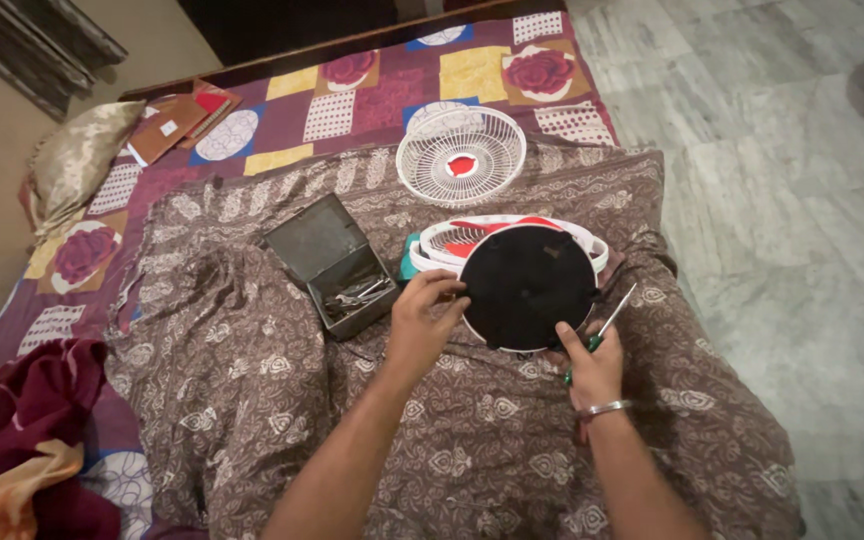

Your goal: The person assembles a small table fan by attaching the rear cover and front grill to the fan base. They use a screwdriver to tighten screws on the rear cover and then snap the front grill into place.

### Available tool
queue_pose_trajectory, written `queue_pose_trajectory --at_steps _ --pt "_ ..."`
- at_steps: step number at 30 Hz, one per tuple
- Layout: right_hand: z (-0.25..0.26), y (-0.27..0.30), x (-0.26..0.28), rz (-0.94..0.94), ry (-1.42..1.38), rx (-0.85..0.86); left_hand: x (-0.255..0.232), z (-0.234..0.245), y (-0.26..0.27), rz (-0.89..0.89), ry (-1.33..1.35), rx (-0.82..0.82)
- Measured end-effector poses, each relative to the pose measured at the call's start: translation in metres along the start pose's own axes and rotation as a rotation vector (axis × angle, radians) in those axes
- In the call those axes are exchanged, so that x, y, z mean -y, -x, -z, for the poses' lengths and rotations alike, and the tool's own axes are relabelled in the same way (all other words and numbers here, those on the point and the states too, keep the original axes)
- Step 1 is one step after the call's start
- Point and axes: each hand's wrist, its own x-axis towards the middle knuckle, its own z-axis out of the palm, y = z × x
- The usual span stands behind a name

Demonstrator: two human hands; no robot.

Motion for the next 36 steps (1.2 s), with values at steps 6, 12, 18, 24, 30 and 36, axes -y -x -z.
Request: queue_pose_trajectory --at_steps 6,12,18,24,30,36 --pt "0.003 -0.007 0.003 0.009 -0.024 -0.014 0.004 -0.006 0.000 0.016 0.010 0.044" --pt "0.023 -0.020 -0.023 0.058 0.005 0.000 0.013 -0.008 -0.010 -0.092 0.017 0.158" --pt "0.029 -0.027 -0.023 0.182 0.118 -0.029 0.006 -0.014 -0.020 -0.007 0.061 0.319" --pt "0.026 -0.022 -0.007 0.022 -0.007 -0.020 0.011 -0.034 -0.015 -0.121 -0.047 0.317" --pt "0.024 -0.004 0.013 0.020 0.070 -0.245 0.005 -0.041 -0.020 0.185 0.090 0.314" --pt "0.028 0.052 0.054 0.160 0.531 -0.166 0.022 -0.057 -0.023 -0.190 0.103 0.213"
